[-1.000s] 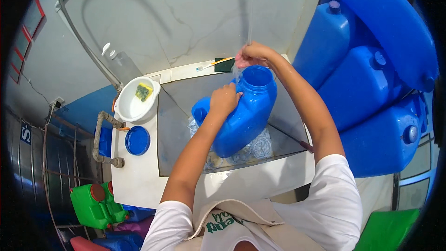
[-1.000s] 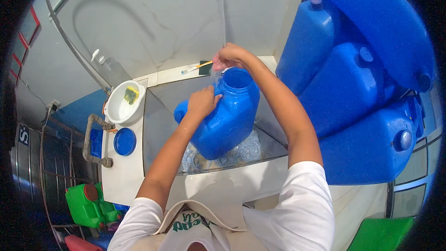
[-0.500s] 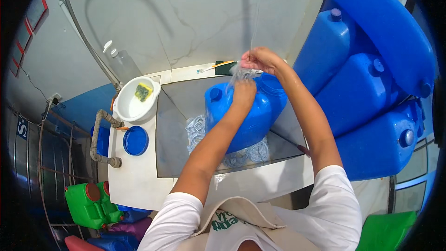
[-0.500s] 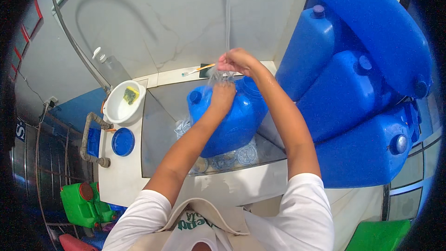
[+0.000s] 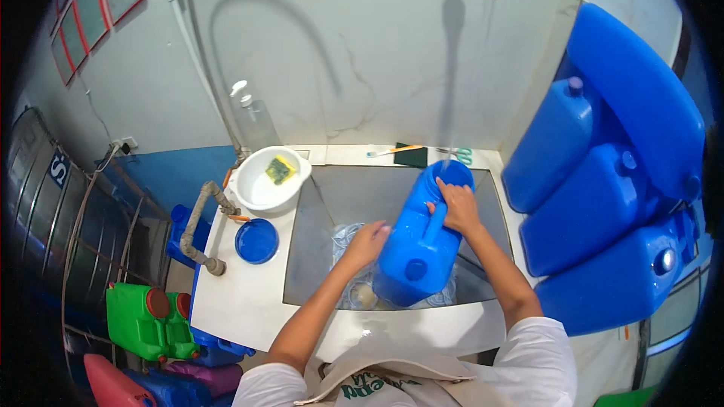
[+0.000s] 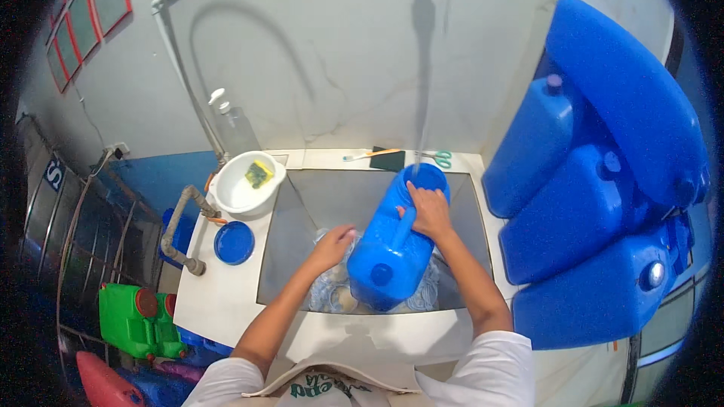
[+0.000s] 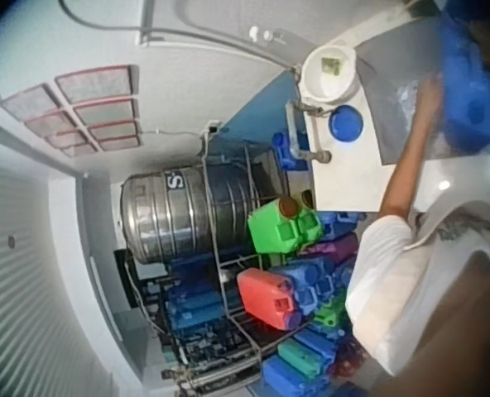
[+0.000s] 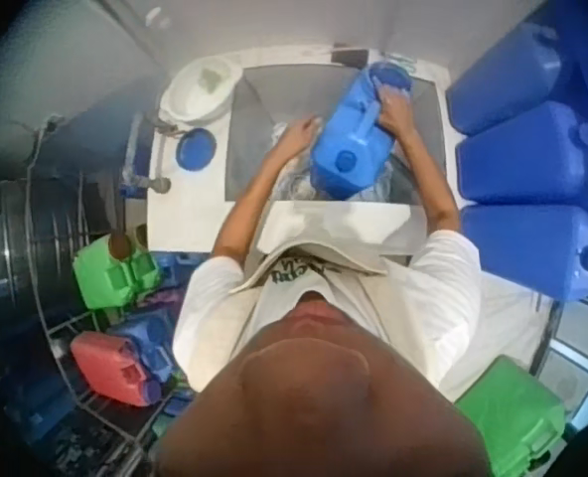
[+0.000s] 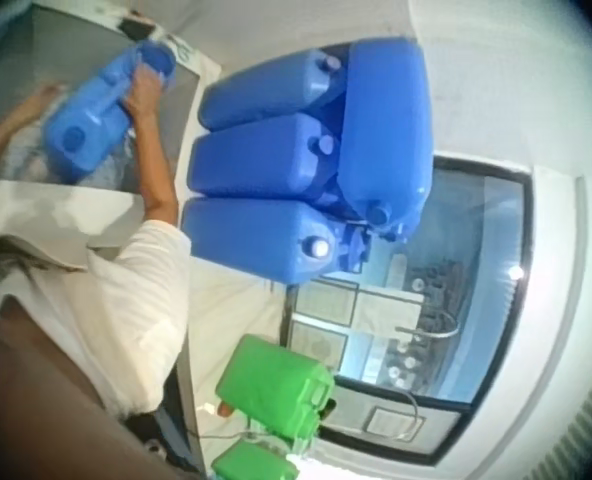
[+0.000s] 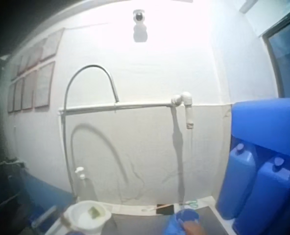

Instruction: The person cleans blue plastic water containers by scrubbing the outside with a sponge and rinsing the inside with water at a sink.

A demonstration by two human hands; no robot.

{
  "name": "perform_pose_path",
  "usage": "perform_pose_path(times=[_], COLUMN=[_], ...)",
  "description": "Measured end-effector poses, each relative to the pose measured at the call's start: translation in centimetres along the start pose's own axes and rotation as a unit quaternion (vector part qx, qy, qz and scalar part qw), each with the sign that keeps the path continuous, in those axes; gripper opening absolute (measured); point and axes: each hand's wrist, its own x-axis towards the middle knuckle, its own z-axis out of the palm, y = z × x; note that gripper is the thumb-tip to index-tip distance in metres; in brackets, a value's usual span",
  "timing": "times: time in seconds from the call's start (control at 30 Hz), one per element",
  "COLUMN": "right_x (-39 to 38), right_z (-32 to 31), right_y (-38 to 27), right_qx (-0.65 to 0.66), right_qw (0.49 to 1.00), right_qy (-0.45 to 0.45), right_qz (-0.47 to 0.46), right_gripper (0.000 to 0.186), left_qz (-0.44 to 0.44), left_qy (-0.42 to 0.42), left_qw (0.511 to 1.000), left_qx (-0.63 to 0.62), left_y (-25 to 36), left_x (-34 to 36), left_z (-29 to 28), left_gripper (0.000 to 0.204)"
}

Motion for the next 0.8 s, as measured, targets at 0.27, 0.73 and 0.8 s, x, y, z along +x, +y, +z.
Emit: perform_pose_path(times=[0.27, 0.73, 0.8], right_x=[11.4, 15.7, 14.8], right_z=[-6.8, -9.9, -9.0], right_y=[-5.8, -2.4, 1.1], right_qx=[0.014, 0.058, 0.209], right_qw=[0.991, 0.954, 0.940], right_qy=[0.124, -0.024, 0.151], right_qz=[0.042, 0.294, 0.225], right_gripper=[0.046, 0.042, 0.040], left_qz=[-0.506, -0.233, -0.237], left_qy=[0.083, 0.100, 0.176], left_qw=[0.818, 0.787, 0.810], left_qx=[-0.263, -0.562, -0.507], left_y=[-10.7, 1.5, 1.3], left_x=[-5.7, -12.7, -10.9], left_z=[-7.6, -19.9, -20.4], left_gripper=[0.056, 0.060, 0.054])
